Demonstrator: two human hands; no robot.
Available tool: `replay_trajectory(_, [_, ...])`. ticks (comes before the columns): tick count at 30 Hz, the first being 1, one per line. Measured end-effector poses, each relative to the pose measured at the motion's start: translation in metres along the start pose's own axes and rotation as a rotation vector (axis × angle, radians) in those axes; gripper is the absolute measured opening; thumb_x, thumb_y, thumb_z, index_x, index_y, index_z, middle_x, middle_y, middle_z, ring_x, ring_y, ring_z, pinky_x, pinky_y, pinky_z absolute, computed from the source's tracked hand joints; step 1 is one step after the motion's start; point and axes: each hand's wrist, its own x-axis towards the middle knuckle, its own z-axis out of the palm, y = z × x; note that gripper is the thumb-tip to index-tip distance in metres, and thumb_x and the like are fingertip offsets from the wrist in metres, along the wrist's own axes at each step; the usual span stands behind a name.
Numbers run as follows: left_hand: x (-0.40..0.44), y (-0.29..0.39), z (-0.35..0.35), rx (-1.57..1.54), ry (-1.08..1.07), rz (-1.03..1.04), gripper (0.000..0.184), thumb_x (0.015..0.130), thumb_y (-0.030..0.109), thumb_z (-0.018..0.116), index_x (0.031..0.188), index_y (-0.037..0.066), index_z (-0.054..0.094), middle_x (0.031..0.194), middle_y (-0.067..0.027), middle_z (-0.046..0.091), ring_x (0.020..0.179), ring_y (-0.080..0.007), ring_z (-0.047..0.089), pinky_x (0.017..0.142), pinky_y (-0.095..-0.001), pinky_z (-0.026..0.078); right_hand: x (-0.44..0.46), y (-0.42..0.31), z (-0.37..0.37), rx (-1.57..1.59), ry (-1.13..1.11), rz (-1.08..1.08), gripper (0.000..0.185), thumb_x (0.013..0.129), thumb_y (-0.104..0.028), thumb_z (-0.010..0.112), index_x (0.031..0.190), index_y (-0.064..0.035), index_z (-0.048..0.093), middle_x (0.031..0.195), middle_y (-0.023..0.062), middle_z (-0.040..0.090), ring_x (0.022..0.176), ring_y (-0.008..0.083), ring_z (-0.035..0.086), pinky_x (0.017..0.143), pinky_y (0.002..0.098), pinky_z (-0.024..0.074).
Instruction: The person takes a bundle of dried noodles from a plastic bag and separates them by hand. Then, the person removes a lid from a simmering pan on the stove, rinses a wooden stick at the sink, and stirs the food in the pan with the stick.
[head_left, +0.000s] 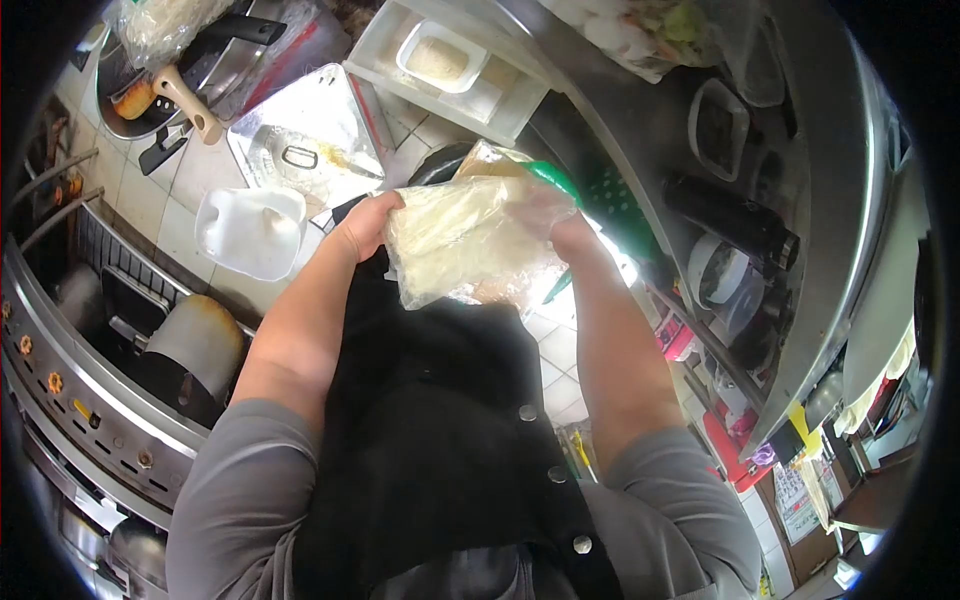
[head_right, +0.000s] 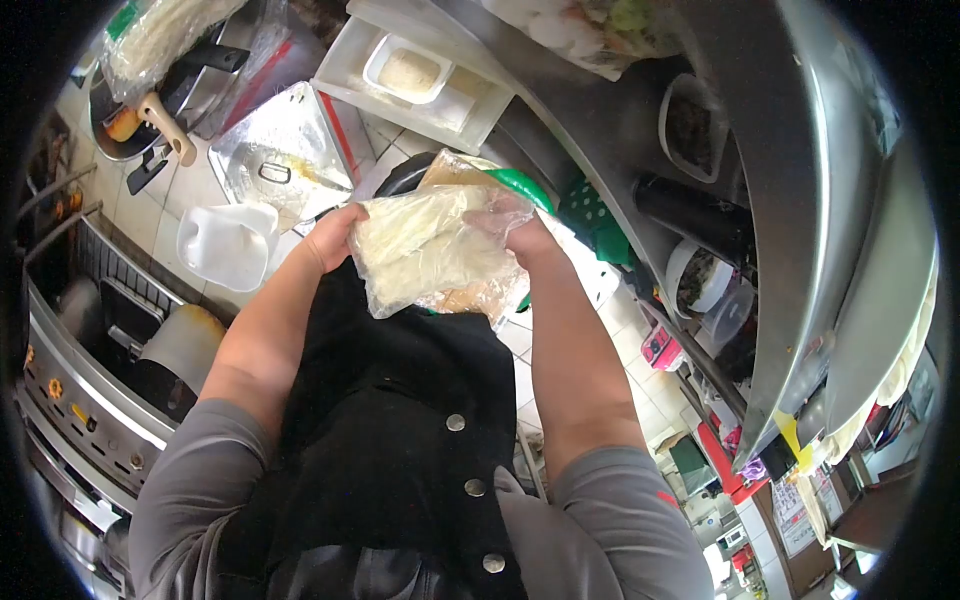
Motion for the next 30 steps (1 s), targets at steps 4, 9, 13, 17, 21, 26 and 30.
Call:
replay_trajectory(4, [0.005,-0.003,-0.006,0.054,-0.036,0.051,0.044,0.089,0.027,0.048,0.122,-0.001,0.056,0.123,-0.0125,0.061,0.117,-0.0239,0.056,0.102,-0.0391,0.039,-0.005,-0.013,0.001,-0.255,-0.049,-0.01,0.042,0.079,-0.015,0.075,0.118,-0.0039,0.062,0.107,0.0072,0.066,0.096,0.0168,0.062,0.086,0.031,0.0496])
replay_trajectory(9, [-0.007,0.006,0.013,-0.115,0.049,0.05,0.053,0.095,0.047,0.047,0.12,0.002,0.059,0.119,-0.0101,0.063,0.11,-0.0214,0.059,0.097,-0.0386,0.043,-0.02,-0.029,0.014,-0.399,-0.041,-0.011,0.047,0.079,-0.018,0.077,0.121,-0.0068,0.059,0.107,0.0062,0.066,0.094,0.0152,0.062,0.085,0.0299,0.0496])
replay_trajectory(13, [-0.001,0.007,0.01,-0.054,0.07,0.051,0.057,0.1,0.052,0.036,0.121,0.005,0.06,0.119,-0.0085,0.064,0.112,-0.0203,0.059,0.097,-0.0377,0.045,-0.005,-0.003,0.013,-0.285,-0.127,0.002,0.049,0.079,-0.018,0.077,0.123,-0.0084,0.058,0.107,0.005,0.065,0.09,0.0145,0.061,0.08,0.0289,0.0507])
replay_trajectory(17, [-0.007,0.008,0.011,0.138,0.168,0.087,0.059,0.101,0.053,0.031,0.122,0.007,0.062,0.116,-0.0069,0.064,0.108,-0.0201,0.06,0.092,-0.0373,0.048,-0.01,0.008,0.006,-0.286,-0.138,-0.061,0.048,0.08,-0.017,0.077,0.123,-0.0085,0.059,0.106,0.0039,0.063,0.088,0.0141,0.061,0.076,0.0276,0.051])
replay_trajectory(21, [-0.003,0.003,0.006,0.3,0.309,0.147,0.062,0.101,0.054,0.032,0.122,0.005,0.062,0.113,-0.009,0.064,0.099,-0.0214,0.06,0.085,-0.0363,0.049,-0.024,0.017,-0.009,-0.171,-0.042,0.082,0.046,0.081,-0.014,0.075,0.124,-0.0073,0.059,0.107,0.0031,0.063,0.09,0.0134,0.06,0.076,0.0271,0.0508])
replay_trajectory(26, [0.002,-0.006,0.001,0.284,0.483,0.257,0.073,0.099,0.058,0.033,0.107,-0.008,0.064,0.098,-0.016,0.064,0.083,-0.0214,0.06,0.071,-0.0328,0.048,-0.038,0.032,-0.031,-0.016,0.019,0.01,0.043,0.081,-0.008,0.072,0.122,-0.0056,0.061,0.105,0.0033,0.064,0.088,0.0131,0.06,0.072,0.0285,0.0504])
replay_trajectory(30, [-0.004,-0.003,0.006,0.353,0.535,0.248,0.068,0.099,0.056,0.036,0.107,-0.006,0.064,0.095,-0.0143,0.064,0.082,-0.0211,0.06,0.069,-0.0313,0.048,-0.054,0.025,-0.034,-0.07,0.089,-0.053,0.042,0.078,-0.004,0.071,0.119,-0.0044,0.062,0.1,0.0037,0.064,0.081,0.0135,0.06,0.067,0.0286,0.0495])
